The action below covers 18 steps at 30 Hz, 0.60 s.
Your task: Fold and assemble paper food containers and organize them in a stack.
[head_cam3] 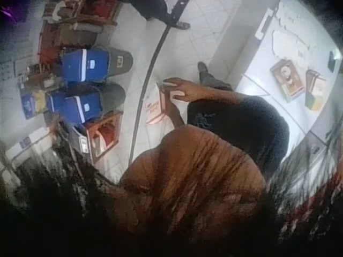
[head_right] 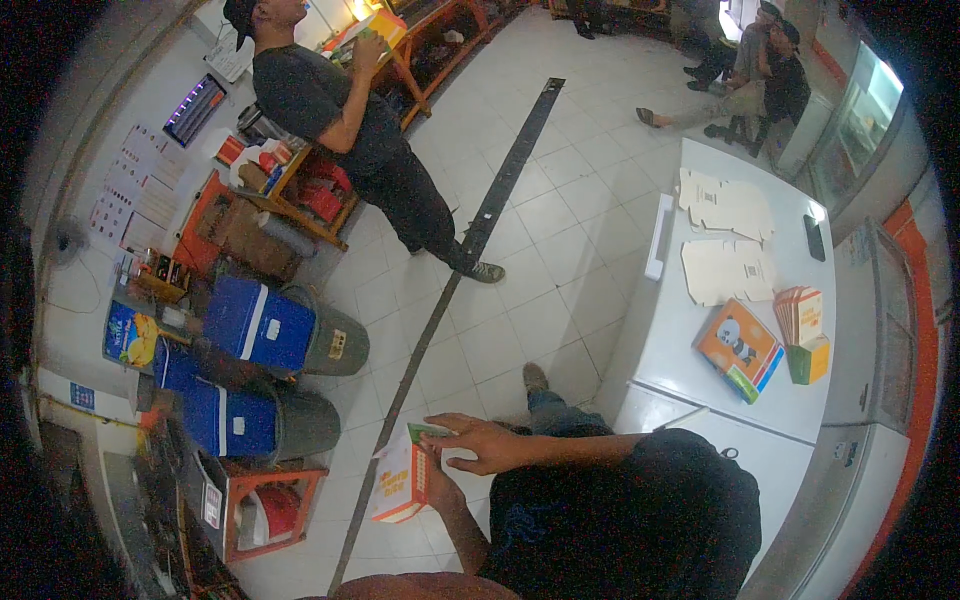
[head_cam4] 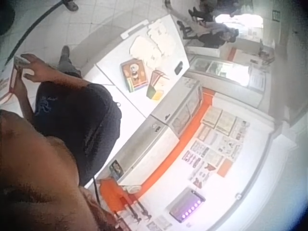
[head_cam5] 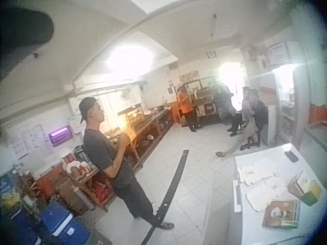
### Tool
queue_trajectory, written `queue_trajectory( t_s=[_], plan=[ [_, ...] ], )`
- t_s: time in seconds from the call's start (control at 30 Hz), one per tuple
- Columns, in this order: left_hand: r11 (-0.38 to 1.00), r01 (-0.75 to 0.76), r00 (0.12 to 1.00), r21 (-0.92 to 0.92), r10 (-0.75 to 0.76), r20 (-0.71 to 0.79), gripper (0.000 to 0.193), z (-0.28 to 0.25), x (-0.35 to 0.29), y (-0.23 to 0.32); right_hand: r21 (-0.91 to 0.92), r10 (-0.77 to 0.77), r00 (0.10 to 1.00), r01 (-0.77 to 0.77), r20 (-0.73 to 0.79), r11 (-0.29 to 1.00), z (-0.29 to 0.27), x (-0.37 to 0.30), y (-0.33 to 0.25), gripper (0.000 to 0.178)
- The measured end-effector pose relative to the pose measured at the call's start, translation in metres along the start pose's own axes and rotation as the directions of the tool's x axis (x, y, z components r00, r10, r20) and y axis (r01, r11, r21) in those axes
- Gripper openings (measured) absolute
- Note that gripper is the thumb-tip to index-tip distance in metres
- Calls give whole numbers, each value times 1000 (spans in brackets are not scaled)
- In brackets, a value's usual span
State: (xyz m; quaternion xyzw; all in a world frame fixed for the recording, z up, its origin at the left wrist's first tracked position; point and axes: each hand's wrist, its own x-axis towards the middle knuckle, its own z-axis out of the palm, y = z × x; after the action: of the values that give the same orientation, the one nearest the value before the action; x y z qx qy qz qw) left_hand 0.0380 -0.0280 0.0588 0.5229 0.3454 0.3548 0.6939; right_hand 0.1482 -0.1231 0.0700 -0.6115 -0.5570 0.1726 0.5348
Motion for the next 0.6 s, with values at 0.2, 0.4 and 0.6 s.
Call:
queue_trajectory(
  t_s=[0.2, 0.4, 0.6],
  plan=[
    [998, -58, 994, 29, 56, 95, 42, -7, -3, -5, -71, -68, 998, 68, -6, 995, 2, 0, -2, 69],
    [988, -107, 994, -110, 110, 18, 34, -9, -5, -12, -97, -45, 997, 52, 66, 994, 13, -1, 0, 62],
    [1000, 14, 975, 6, -12, -223, 27, -20, -2, 2, 59, -43, 974, 31, 222, 998, 16, 4, -1, 61]
  ],
)
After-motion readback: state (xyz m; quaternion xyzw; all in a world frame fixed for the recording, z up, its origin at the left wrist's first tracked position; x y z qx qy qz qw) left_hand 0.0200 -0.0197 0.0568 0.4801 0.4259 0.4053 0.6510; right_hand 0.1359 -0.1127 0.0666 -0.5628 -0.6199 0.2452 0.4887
